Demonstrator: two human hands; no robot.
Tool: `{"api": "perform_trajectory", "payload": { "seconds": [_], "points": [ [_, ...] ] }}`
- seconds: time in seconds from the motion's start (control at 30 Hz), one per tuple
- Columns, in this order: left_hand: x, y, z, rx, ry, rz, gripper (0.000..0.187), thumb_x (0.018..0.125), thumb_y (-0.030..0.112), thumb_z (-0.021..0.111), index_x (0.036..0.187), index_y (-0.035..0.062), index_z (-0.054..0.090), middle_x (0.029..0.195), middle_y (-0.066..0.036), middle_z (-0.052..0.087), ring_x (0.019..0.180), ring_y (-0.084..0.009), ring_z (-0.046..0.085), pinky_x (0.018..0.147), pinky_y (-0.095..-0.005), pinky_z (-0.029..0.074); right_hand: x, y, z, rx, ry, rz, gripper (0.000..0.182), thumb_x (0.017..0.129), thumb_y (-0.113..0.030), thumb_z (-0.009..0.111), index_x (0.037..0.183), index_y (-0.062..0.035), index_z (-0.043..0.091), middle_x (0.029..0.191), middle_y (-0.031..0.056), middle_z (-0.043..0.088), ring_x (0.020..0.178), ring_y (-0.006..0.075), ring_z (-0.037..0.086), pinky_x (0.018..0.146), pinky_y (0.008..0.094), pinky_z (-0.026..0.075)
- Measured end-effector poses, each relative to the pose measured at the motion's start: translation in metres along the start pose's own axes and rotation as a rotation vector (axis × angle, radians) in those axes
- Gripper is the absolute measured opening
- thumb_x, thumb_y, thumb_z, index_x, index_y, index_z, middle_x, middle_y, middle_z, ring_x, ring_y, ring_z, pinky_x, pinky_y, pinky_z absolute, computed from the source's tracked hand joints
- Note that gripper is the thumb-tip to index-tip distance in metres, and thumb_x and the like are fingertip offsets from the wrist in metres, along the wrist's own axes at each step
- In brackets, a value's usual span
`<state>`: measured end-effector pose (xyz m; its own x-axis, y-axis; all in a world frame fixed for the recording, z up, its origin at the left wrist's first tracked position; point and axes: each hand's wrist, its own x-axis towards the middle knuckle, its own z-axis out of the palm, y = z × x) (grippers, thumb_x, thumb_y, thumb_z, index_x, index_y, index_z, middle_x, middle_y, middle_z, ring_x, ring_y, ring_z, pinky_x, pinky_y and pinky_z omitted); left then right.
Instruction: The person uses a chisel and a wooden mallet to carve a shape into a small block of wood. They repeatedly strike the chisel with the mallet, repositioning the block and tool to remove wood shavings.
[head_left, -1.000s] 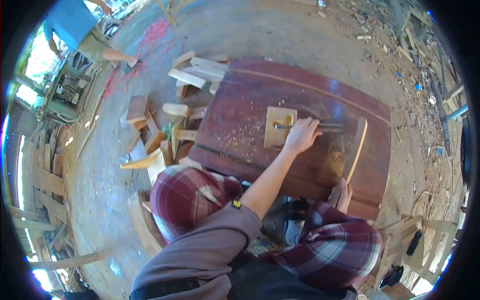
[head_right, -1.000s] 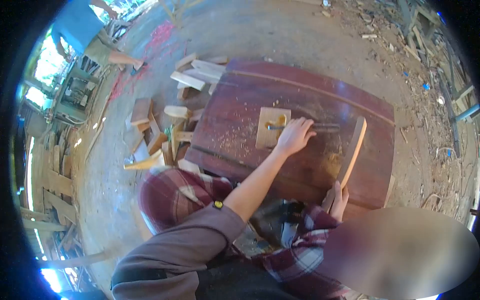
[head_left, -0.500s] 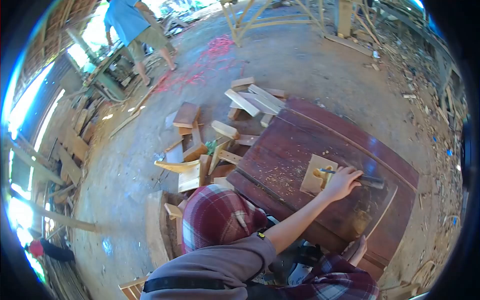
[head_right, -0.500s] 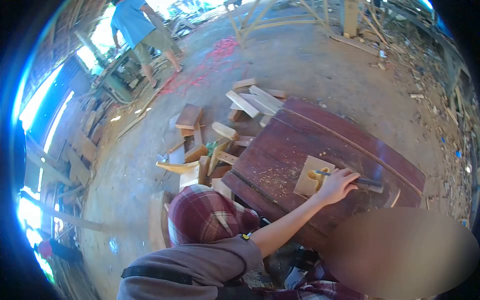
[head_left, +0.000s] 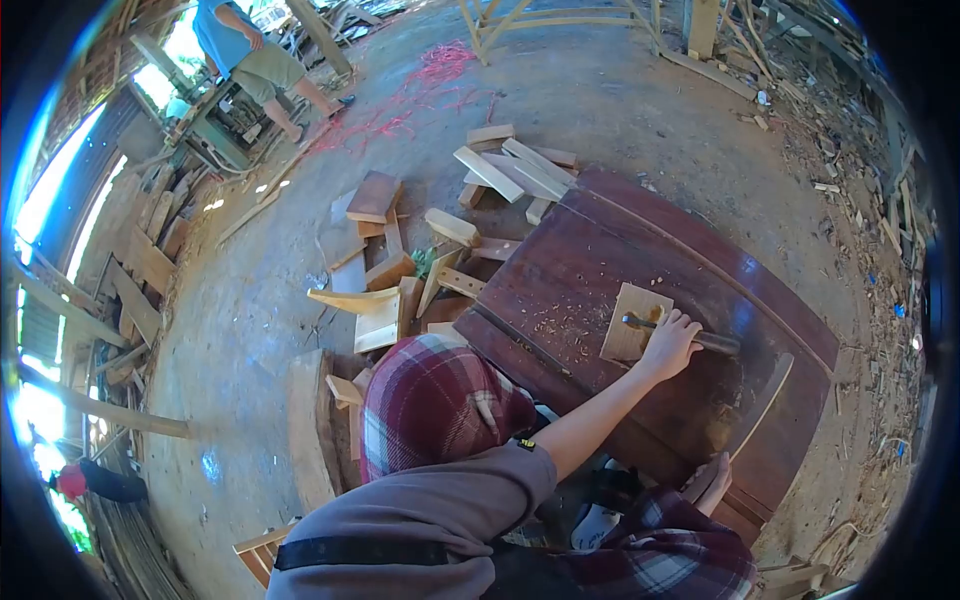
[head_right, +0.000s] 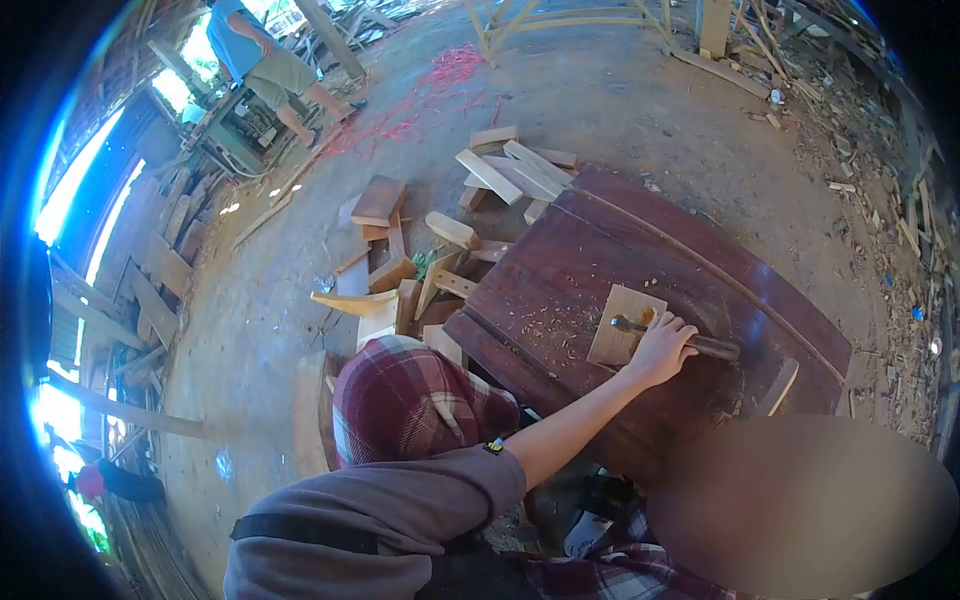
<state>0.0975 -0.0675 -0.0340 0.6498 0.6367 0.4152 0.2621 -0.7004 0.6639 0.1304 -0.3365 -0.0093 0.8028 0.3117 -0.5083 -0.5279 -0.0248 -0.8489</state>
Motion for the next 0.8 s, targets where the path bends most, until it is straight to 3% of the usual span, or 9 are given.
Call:
{"api": "perform_trajectory", "payload": {
  "seconds": [0.1,0.2,0.33,0.43,0.53,0.6,0.73,0.77,0.8],
  "points": [
    [0.002,0.012,-0.008,0.048,0.031,-0.028,0.030,0.081,0.018,0.069,0.107,0.0047,0.063,0.104,-0.011,0.058,0.115,-0.0316,0.046,0.100,-0.0422,0.036,-0.011,-0.003,0.008,-0.019,0.052,-0.070,0.040,0.090,-0.046,0.061,0.103,-0.0101,0.051,0.064,0.0011,0.047,0.049,0.0106,0.047,0.043,0.0250,0.039],
    [0.035,0.043,-0.043,-0.035,0.209,0.070,0.030,0.083,0.019,0.069,0.109,0.0036,0.064,0.110,-0.013,0.060,0.114,-0.0324,0.050,0.097,-0.0406,0.040,-0.010,-0.006,0.007,-0.025,-0.049,-0.072,0.039,0.091,-0.047,0.059,0.100,-0.0097,0.051,0.062,0.0007,0.047,0.047,0.0101,0.046,0.042,0.0242,0.038],
    [0.094,0.104,-0.138,-0.557,-0.180,-0.078,0.035,0.092,0.030,0.062,0.110,0.0004,0.064,0.101,-0.015,0.068,0.087,-0.0279,0.067,0.079,-0.0388,0.052,-0.003,-0.008,0.002,-0.063,-0.094,-0.052,0.038,0.091,-0.046,0.059,0.099,-0.0096,0.051,0.061,0.0006,0.046,0.046,0.0101,0.045,0.041,0.0235,0.038],
    [0.120,0.142,-0.189,-0.498,-0.221,0.110,0.039,0.095,0.037,0.057,0.108,0.0019,0.067,0.097,-0.013,0.071,0.085,-0.0220,0.067,0.078,-0.0364,0.052,-0.002,-0.004,0.003,-0.064,-0.071,-0.054,0.037,0.092,-0.046,0.058,0.097,-0.0094,0.052,0.060,0.0008,0.046,0.044,0.0105,0.045,0.039,0.0245,0.038],
    [0.145,0.200,-0.256,-0.332,-0.405,0.210,0.044,0.096,0.044,0.052,0.105,0.0046,0.070,0.094,-0.013,0.071,0.086,-0.0172,0.067,0.080,-0.0327,0.052,0.005,-0.002,-0.004,-0.038,-0.115,-0.032,0.037,0.092,-0.045,0.056,0.096,-0.0088,0.052,0.059,0.0012,0.046,0.042,0.0109,0.045,0.037,0.0258,0.037],
    [0.170,0.216,-0.259,-0.714,-0.389,0.440,0.047,0.097,0.042,0.049,0.097,0.0005,0.071,0.088,-0.011,0.073,0.079,-0.0214,0.069,0.078,-0.0348,0.053,0.008,-0.004,-0.005,-0.027,-0.128,0.023,0.037,0.093,-0.045,0.055,0.096,-0.0082,0.052,0.059,0.0015,0.046,0.041,0.0112,0.045,0.035,0.0262,0.037],
    [0.205,0.243,-0.284,-0.573,-0.647,0.564,0.048,0.096,0.043,0.050,0.106,-0.0005,0.068,0.101,-0.014,0.071,0.094,-0.0217,0.068,0.090,-0.0378,0.050,0.003,-0.007,-0.001,-0.047,-0.082,0.004,0.036,0.093,-0.043,0.057,0.096,-0.0073,0.052,0.059,0.0030,0.048,0.041,0.0129,0.047,0.035,0.0257,0.038],
    [0.201,0.270,-0.331,-0.565,-0.905,0.330,0.047,0.097,0.041,0.052,0.106,-0.0022,0.067,0.098,-0.015,0.070,0.089,-0.0203,0.066,0.085,-0.0341,0.051,0.003,-0.006,-0.001,-0.041,-0.100,-0.010,0.036,0.093,-0.043,0.057,0.096,-0.0071,0.052,0.059,0.0033,0.049,0.041,0.0130,0.047,0.035,0.0259,0.039],
    [0.198,0.264,-0.357,-0.514,-0.900,0.376,0.047,0.097,0.041,0.052,0.106,-0.0021,0.067,0.098,-0.015,0.070,0.090,-0.0202,0.066,0.085,-0.0341,0.051,0.003,-0.007,-0.004,-0.038,-0.124,-0.021,0.037,0.093,-0.043,0.057,0.096,-0.0069,0.052,0.059,0.0036,0.049,0.041,0.0131,0.048,0.035,0.0261,0.040]
  ]
}}
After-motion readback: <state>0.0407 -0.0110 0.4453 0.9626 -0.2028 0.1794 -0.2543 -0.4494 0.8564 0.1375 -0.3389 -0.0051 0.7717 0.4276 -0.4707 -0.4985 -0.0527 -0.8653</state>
